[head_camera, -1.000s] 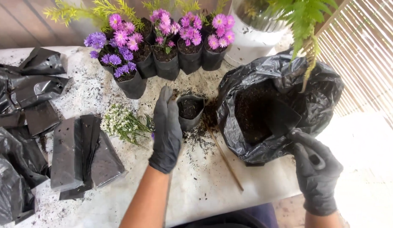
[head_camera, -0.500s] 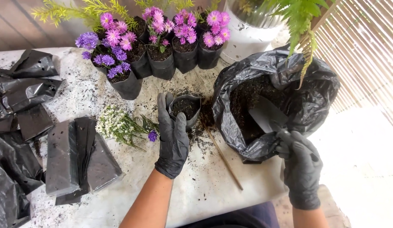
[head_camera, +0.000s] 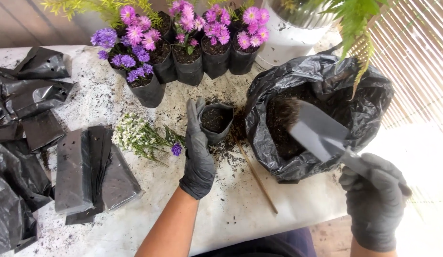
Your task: Transplanting small purple flowers into plastic nursery bags using soil and gardening tools.
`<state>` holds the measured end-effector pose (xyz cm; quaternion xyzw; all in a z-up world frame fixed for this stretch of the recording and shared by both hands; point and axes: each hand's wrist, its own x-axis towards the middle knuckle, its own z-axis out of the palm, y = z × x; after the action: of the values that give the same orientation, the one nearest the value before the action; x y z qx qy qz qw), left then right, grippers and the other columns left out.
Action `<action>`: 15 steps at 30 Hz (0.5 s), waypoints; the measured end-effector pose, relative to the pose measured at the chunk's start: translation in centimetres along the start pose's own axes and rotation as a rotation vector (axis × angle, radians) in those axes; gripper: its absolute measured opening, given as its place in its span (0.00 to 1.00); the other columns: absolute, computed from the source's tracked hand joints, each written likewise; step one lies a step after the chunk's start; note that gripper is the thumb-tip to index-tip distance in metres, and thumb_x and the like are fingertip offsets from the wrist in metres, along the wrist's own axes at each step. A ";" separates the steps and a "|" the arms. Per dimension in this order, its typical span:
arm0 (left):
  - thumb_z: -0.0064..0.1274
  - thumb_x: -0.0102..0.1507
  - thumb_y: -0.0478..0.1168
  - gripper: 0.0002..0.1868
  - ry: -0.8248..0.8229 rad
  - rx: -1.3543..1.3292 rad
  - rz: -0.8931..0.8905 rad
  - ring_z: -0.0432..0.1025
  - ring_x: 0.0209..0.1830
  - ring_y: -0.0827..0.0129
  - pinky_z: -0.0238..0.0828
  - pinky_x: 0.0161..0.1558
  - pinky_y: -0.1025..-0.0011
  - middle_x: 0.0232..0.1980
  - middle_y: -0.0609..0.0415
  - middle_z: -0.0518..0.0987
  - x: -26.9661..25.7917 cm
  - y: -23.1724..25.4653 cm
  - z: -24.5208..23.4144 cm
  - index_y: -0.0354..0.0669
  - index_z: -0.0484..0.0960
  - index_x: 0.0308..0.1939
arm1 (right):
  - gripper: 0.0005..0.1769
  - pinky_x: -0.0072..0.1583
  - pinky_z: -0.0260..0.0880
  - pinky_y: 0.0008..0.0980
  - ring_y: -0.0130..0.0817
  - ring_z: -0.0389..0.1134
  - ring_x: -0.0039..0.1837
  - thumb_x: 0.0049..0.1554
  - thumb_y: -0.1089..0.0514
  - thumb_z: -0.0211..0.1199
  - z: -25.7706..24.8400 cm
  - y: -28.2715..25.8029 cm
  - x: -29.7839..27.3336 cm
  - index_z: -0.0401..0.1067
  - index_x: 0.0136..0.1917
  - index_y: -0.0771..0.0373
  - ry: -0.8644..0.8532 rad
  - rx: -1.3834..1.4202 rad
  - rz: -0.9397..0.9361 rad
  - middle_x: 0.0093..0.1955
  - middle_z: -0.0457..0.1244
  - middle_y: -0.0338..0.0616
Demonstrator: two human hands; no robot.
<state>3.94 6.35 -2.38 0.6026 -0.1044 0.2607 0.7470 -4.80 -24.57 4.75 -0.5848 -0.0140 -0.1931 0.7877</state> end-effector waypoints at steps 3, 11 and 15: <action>0.28 0.72 0.77 0.45 -0.012 -0.006 -0.004 0.49 0.86 0.46 0.49 0.82 0.45 0.84 0.37 0.53 0.0 0.3 0.2 0.56 0.45 0.83 | 0.16 0.38 0.77 0.23 0.35 0.73 0.34 0.60 0.58 0.57 1.4 -0.1 1.1 0.76 0.57 0.67 -0.064 0.038 0.038 0.40 0.70 0.54; 0.26 0.75 0.73 0.42 -0.015 0.031 0.081 0.45 0.87 0.46 0.44 0.85 0.44 0.85 0.40 0.50 -0.2 -0.2 0.2 0.50 0.46 0.83 | 0.12 0.42 0.83 0.23 0.35 0.78 0.43 0.63 0.61 0.60 6.6 -0.4 4.6 0.76 0.58 0.68 -0.483 0.076 0.186 0.55 0.71 0.60; 0.20 0.75 0.65 0.37 -0.001 0.059 -0.048 0.46 0.87 0.51 0.52 0.82 0.56 0.85 0.41 0.50 -0.2 1.3 0.1 0.48 0.47 0.82 | 0.13 0.35 0.81 0.20 0.32 0.78 0.37 0.66 0.57 0.54 9.0 -2.4 7.3 0.74 0.56 0.66 -0.600 -0.368 0.025 0.53 0.73 0.57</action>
<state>3.12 6.42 -1.31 0.6268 -0.0826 0.2452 0.7349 3.05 -18.87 11.60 -0.7478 -0.2026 -0.0021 0.6322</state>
